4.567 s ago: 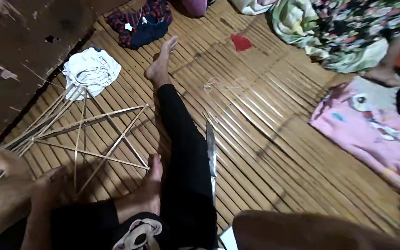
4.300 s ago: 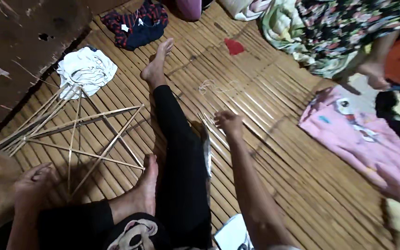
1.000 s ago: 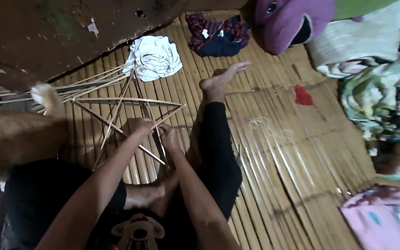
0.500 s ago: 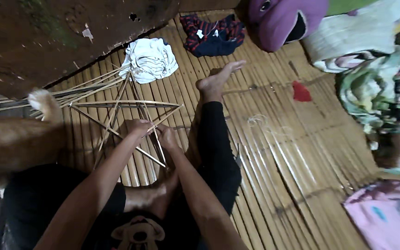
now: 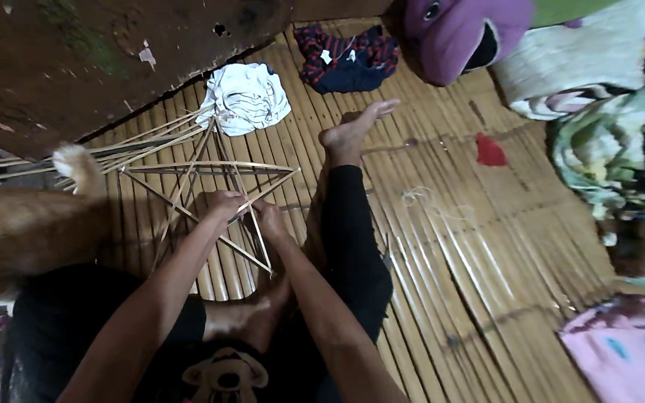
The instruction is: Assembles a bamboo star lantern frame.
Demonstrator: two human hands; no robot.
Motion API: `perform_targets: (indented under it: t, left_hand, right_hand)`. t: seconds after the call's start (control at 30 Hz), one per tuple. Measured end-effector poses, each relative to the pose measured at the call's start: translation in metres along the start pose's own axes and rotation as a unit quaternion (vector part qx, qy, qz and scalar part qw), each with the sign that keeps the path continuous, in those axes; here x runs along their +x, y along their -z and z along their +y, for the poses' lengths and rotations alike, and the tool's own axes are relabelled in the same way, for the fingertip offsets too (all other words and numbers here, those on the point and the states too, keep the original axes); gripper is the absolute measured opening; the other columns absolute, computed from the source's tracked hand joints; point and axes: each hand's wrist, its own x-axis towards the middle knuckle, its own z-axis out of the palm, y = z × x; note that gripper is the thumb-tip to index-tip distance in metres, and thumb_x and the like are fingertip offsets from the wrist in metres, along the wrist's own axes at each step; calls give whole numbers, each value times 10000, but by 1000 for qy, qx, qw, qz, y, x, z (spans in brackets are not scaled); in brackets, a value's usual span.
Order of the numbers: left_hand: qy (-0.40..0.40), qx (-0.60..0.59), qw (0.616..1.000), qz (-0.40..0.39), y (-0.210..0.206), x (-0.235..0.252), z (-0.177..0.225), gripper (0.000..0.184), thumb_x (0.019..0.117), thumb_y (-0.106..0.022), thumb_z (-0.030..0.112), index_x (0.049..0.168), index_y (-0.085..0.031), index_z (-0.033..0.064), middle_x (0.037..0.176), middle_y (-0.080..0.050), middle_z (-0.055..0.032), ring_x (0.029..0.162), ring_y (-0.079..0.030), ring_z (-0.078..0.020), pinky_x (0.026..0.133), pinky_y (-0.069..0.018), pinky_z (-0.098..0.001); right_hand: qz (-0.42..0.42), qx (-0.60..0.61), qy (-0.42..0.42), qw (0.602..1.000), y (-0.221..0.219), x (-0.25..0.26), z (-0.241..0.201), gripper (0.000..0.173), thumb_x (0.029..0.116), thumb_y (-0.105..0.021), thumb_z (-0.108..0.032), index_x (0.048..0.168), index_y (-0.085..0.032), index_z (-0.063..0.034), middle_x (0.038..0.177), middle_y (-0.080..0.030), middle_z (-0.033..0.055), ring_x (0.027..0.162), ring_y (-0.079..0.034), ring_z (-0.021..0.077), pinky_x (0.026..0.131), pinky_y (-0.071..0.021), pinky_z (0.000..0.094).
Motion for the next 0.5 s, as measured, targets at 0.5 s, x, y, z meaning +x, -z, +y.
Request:
perform_targets:
  t: [0.5]
  left_hand:
    - [-9,1,1000,-9,0,6,-5,204,1026,-613,80,1191,-655,-33,1026,-660,-107,752,-610,-86,719,-539,-236]
  right_hand:
    - [-17,-24,-8,1000,3,-2,-5,209,1021,-581,-69,1104,-728,53,1092,-722,253,1038,-698,421,960,-522,577]
